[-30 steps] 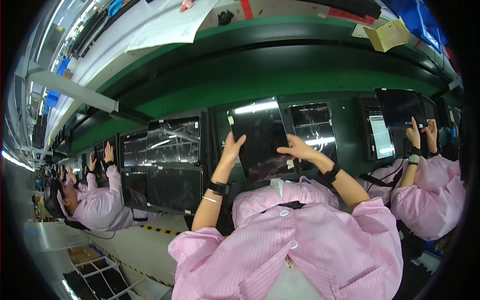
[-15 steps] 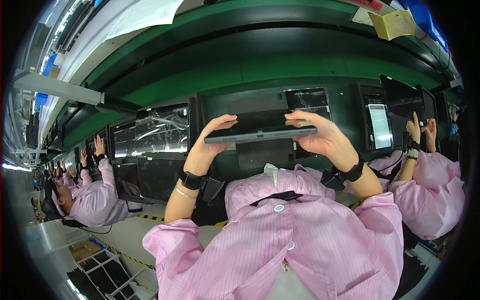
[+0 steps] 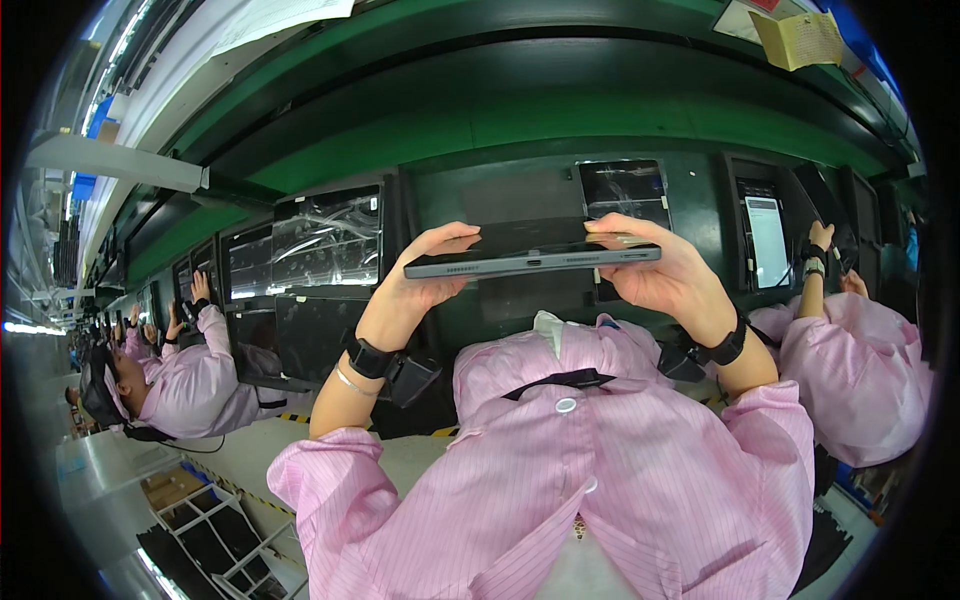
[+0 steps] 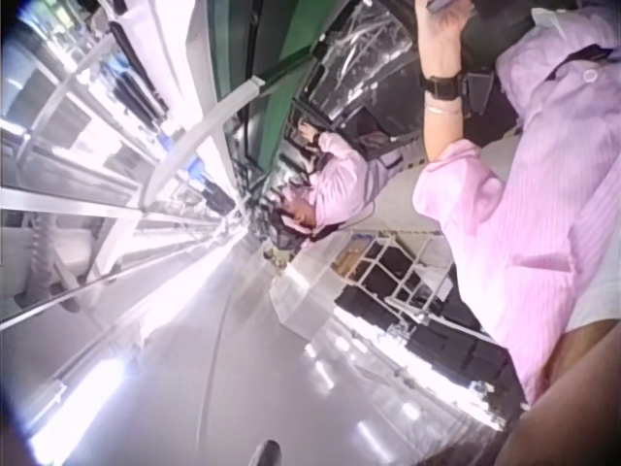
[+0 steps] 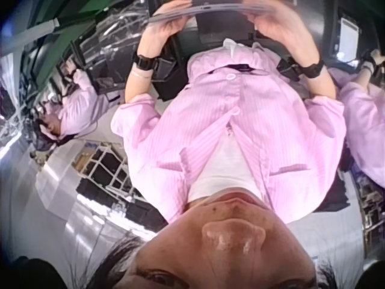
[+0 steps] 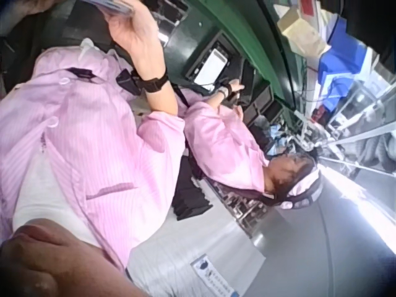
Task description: The worker is inspecting and cleaning tablet devices on a factory assembly line, removing protective films and checking for defects.
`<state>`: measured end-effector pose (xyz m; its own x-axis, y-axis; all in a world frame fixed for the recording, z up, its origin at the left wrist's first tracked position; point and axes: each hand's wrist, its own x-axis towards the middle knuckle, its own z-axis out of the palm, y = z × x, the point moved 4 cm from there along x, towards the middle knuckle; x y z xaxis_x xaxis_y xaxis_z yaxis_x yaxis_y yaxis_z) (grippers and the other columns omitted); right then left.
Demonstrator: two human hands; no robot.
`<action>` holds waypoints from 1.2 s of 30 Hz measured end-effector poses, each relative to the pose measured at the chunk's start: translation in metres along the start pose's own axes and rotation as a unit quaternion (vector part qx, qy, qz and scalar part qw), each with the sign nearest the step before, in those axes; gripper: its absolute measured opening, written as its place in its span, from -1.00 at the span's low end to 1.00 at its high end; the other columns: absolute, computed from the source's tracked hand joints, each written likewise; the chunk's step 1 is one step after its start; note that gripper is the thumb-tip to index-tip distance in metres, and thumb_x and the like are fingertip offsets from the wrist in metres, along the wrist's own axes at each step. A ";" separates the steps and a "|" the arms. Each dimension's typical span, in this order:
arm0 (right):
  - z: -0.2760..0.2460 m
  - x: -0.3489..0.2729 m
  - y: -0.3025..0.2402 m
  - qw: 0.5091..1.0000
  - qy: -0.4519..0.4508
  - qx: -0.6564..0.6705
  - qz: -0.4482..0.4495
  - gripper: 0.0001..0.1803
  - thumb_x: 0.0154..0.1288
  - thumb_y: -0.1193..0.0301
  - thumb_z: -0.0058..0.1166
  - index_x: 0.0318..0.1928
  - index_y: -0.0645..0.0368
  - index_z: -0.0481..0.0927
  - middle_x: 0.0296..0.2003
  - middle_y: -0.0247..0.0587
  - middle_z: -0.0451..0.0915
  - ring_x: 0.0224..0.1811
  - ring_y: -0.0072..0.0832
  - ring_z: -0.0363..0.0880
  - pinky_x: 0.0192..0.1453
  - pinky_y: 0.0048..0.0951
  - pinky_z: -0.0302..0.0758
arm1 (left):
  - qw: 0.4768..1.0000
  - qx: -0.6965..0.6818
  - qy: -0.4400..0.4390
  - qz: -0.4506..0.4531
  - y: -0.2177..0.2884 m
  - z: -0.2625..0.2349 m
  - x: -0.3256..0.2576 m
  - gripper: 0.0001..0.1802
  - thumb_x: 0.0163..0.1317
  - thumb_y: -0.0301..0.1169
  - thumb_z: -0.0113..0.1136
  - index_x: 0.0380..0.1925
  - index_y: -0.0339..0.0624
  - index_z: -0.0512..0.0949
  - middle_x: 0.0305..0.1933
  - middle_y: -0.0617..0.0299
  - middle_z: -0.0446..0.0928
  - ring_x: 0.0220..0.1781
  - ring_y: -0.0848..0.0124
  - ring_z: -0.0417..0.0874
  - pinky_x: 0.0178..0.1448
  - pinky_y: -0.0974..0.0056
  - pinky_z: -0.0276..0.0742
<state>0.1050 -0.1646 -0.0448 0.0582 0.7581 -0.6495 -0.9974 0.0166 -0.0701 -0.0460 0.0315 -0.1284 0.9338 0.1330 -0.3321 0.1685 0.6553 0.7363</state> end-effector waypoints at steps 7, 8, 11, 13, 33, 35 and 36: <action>-0.028 0.005 -0.010 0.998 -0.038 -0.038 -0.018 -0.93 0.24 0.60 -0.06 -0.41 0.26 0.42 -0.57 -0.37 0.41 -0.55 -0.60 0.42 -0.36 -0.62 0.48 | 0.931 0.346 0.049 0.108 0.036 0.060 -0.022 -0.59 0.20 -0.52 0.05 0.08 -0.13 0.36 0.05 0.18 0.41 0.07 0.44 0.44 0.13 0.30 0.40; -0.031 0.005 -0.011 0.996 -0.081 -0.042 0.003 -0.98 0.23 0.60 -0.04 -0.35 0.29 0.46 -0.51 -0.37 0.46 -0.48 -0.61 0.46 -0.29 -0.59 0.48 | 0.960 0.264 0.065 0.063 0.034 0.061 -0.019 -0.59 0.17 -0.50 0.10 0.05 -0.10 0.38 0.02 0.22 0.43 0.07 0.45 0.44 0.16 0.26 0.39; -0.042 0.019 -0.019 0.928 0.071 -0.355 -0.089 -0.65 0.15 0.35 0.18 -0.16 0.35 0.47 -0.37 -0.35 0.53 -0.31 -0.62 0.52 -0.25 -0.57 0.48 | 0.979 0.187 0.077 0.028 0.003 0.011 0.026 -0.64 0.19 -0.37 0.13 -0.02 -0.20 0.38 -0.12 0.22 0.50 -0.07 0.47 0.53 0.01 0.34 0.51; -0.095 0.073 -0.028 0.862 0.037 -0.498 -0.093 -0.53 0.11 0.25 0.23 -0.16 0.40 0.42 -0.45 -0.31 0.53 -0.46 -0.59 0.53 -0.42 -0.57 0.48 | 0.981 0.133 0.123 -0.072 -0.020 -0.017 0.048 -0.60 0.16 -0.30 0.19 -0.06 -0.26 0.37 -0.23 0.28 0.55 -0.34 0.53 0.58 -0.26 0.43 0.55; -0.106 0.122 0.007 0.351 0.053 -0.827 -0.435 -0.73 0.15 0.27 0.07 -0.20 0.16 0.50 -0.31 -0.05 0.56 -0.20 -0.18 0.53 -0.20 -0.21 0.48 | 0.860 0.282 -0.253 0.342 0.067 0.165 -0.062 -0.90 0.10 -0.52 0.08 -0.38 -0.30 0.52 -0.38 0.15 0.55 -0.36 0.28 0.57 -0.33 0.32 0.49; -0.084 0.163 0.037 0.311 -0.031 -0.860 -0.404 -0.58 0.13 0.27 0.09 0.00 0.11 0.40 -0.23 -0.05 0.47 -0.16 -0.13 0.46 -0.15 -0.23 0.48 | 0.815 0.161 -0.319 0.457 0.075 0.184 -0.077 -0.91 0.11 -0.54 0.06 -0.39 -0.31 0.52 -0.34 -0.01 0.55 -0.38 0.19 0.57 -0.41 0.23 0.47; -0.064 0.182 0.058 0.291 -0.066 -0.847 -0.440 -0.51 0.14 0.29 0.09 0.09 0.10 0.34 -0.12 -0.05 0.40 -0.10 -0.15 0.40 -0.11 -0.26 0.47 | 0.822 0.124 -0.295 0.471 0.084 0.198 -0.090 -0.92 0.10 -0.53 0.05 -0.42 -0.29 0.52 -0.36 -0.06 0.54 -0.40 0.17 0.56 -0.47 0.22 0.45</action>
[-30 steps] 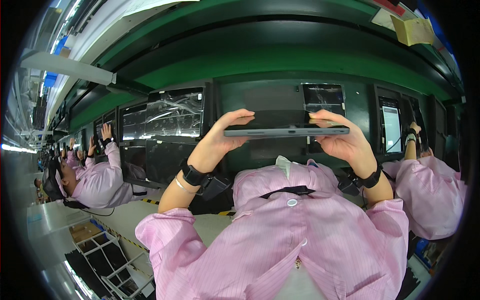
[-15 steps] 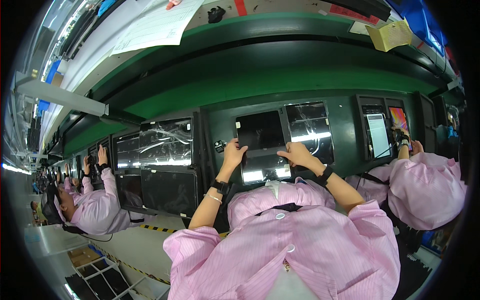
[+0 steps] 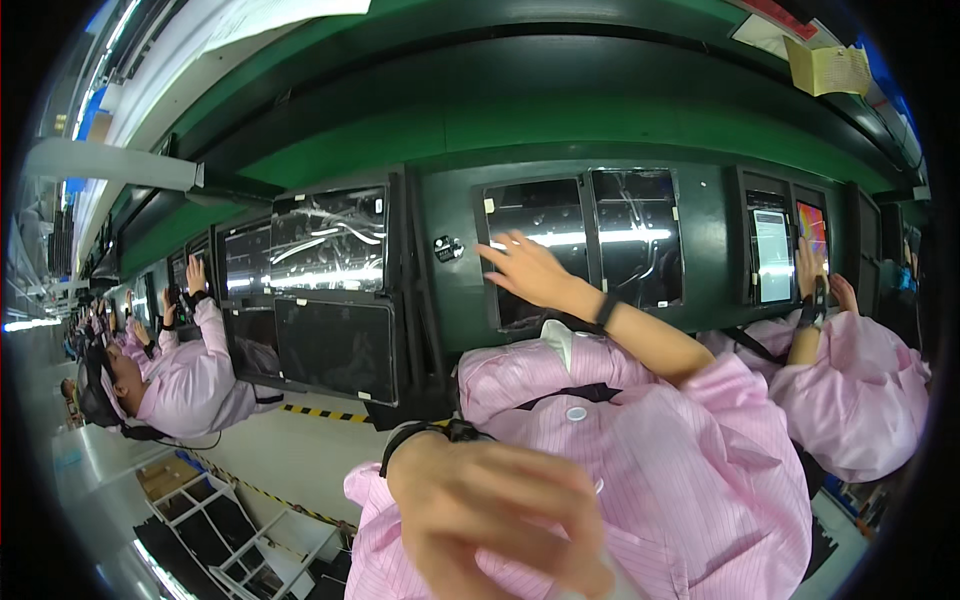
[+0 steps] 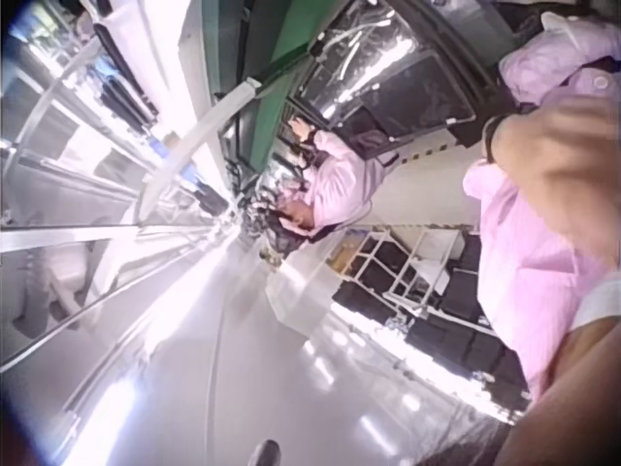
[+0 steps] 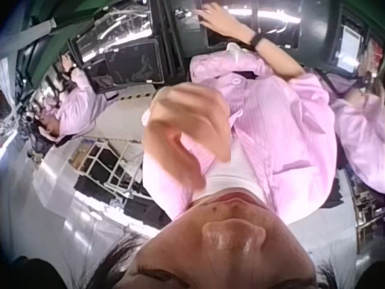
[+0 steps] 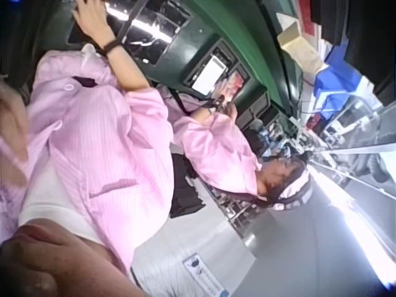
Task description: The worker is inspecting and cleaning tablet devices on a factory assembly line, removing protective films and checking for defects.
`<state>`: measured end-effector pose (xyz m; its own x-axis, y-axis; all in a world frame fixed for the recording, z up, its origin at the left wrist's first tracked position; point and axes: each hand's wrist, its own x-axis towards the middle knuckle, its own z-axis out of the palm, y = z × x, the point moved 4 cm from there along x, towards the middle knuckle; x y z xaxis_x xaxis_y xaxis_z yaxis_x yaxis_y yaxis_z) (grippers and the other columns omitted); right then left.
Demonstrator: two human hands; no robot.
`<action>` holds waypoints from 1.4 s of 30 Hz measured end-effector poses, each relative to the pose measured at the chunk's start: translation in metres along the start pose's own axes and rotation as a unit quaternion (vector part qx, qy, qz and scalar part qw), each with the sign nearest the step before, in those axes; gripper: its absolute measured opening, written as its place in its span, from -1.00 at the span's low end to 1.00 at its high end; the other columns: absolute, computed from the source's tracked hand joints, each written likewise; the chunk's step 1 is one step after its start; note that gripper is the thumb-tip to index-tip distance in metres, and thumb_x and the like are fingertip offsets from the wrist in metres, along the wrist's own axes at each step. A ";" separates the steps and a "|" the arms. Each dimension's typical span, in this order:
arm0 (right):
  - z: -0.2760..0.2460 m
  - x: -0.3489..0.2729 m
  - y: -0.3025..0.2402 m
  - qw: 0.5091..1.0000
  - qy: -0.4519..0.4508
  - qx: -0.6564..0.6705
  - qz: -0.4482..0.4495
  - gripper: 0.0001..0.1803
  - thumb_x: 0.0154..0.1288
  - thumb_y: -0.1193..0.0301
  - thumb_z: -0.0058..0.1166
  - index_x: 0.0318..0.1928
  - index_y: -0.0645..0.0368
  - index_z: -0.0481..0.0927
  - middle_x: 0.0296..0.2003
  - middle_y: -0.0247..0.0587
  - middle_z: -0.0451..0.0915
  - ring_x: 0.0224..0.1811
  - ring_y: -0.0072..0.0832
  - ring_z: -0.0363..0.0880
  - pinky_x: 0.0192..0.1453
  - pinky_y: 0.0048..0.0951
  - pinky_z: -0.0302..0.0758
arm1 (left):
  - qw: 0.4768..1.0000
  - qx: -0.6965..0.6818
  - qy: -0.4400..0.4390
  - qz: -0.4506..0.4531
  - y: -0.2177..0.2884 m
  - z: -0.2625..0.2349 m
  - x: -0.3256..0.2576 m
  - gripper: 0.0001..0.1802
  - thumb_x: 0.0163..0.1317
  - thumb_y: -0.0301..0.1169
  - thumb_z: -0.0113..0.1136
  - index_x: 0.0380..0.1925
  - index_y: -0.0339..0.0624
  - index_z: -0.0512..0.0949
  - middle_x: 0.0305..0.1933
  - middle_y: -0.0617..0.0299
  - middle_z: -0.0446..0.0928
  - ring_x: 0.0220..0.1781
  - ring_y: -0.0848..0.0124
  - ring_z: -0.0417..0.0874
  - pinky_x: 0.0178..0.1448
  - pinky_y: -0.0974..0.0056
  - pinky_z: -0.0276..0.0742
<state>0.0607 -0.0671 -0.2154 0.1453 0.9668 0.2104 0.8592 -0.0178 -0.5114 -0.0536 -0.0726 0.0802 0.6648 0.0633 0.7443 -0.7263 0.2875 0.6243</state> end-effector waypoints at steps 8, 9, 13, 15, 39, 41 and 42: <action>0.091 0.051 -0.010 1.000 0.001 -0.012 0.012 -0.41 0.21 0.37 0.00 0.26 0.06 0.19 0.12 -0.01 0.33 -0.07 -0.16 0.45 0.01 -0.27 0.43 | 0.989 -0.025 0.085 0.115 0.011 0.018 0.011 -0.84 0.20 -0.33 0.15 -0.20 0.15 0.58 -0.42 0.20 0.54 -0.53 0.42 0.39 -0.55 0.44 0.28; 0.090 0.048 -0.009 1.000 0.015 0.009 0.022 -0.41 0.22 0.37 -0.01 0.27 0.07 0.19 0.12 -0.02 0.33 -0.07 -0.17 0.45 0.03 -0.28 0.42 | 0.989 -0.030 0.086 0.112 0.014 0.014 0.011 -0.84 0.20 -0.33 0.15 -0.20 0.15 0.58 -0.42 0.20 0.54 -0.53 0.42 0.39 -0.55 0.44 0.28; 0.093 0.042 -0.002 0.998 0.043 0.033 0.024 -0.39 0.24 0.36 -0.02 0.29 0.08 0.14 0.15 -0.05 0.30 -0.03 -0.21 0.42 0.05 -0.29 0.39 | 0.984 0.008 0.170 0.058 0.015 0.012 0.006 -0.85 0.16 -0.32 0.19 -0.24 0.12 0.57 -0.44 0.26 0.53 -0.43 0.40 0.41 -0.51 0.43 0.27; 0.099 0.044 -0.003 0.998 0.050 0.011 0.023 -0.39 0.23 0.35 -0.02 0.28 0.11 0.15 0.15 -0.05 0.30 -0.05 -0.22 0.44 0.05 -0.30 0.40 | 0.975 0.004 0.217 0.043 0.008 0.013 0.004 -0.85 0.15 -0.31 0.20 -0.25 0.11 0.57 -0.45 0.28 0.53 -0.40 0.40 0.41 -0.50 0.43 0.27; -0.097 -0.214 0.137 0.763 0.366 -0.137 0.515 -0.44 0.04 0.14 0.22 -0.07 0.31 0.46 -0.12 0.01 0.46 -0.02 -0.17 0.35 0.12 -0.23 0.24 | 0.512 0.589 0.196 -0.593 -0.207 -0.111 -0.236 -0.18 0.05 -0.12 0.27 0.19 -0.34 0.13 0.11 -0.17 0.24 0.15 0.01 0.26 0.20 0.04 0.20; -0.094 -0.251 0.160 0.744 0.352 -0.090 0.560 -0.37 0.02 0.08 0.25 -0.06 0.35 0.45 -0.14 0.03 0.48 -0.07 -0.20 0.41 0.07 -0.29 0.32 | 0.559 0.502 0.276 -0.600 -0.225 -0.123 -0.265 -0.10 0.00 -0.05 0.31 0.16 -0.40 0.12 0.03 -0.25 0.26 0.08 0.04 0.31 0.18 0.11 0.23; -0.085 -0.260 0.170 0.742 0.312 0.046 0.592 -0.30 -0.04 0.04 0.28 -0.06 0.37 0.45 -0.17 0.04 0.50 -0.14 -0.24 0.47 -0.02 -0.34 0.38 | 0.567 0.496 0.309 -0.581 -0.232 -0.125 -0.270 -0.08 -0.03 -0.02 0.33 0.14 -0.42 0.12 0.01 -0.26 0.26 0.05 0.06 0.34 0.16 0.13 0.25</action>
<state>0.2109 -0.3430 -0.2865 0.9947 -0.0187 -0.1013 -0.0842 -0.7144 -0.6947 -0.0423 -0.0369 -0.2953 0.5065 0.7929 -0.3389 0.7272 -0.1816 0.6620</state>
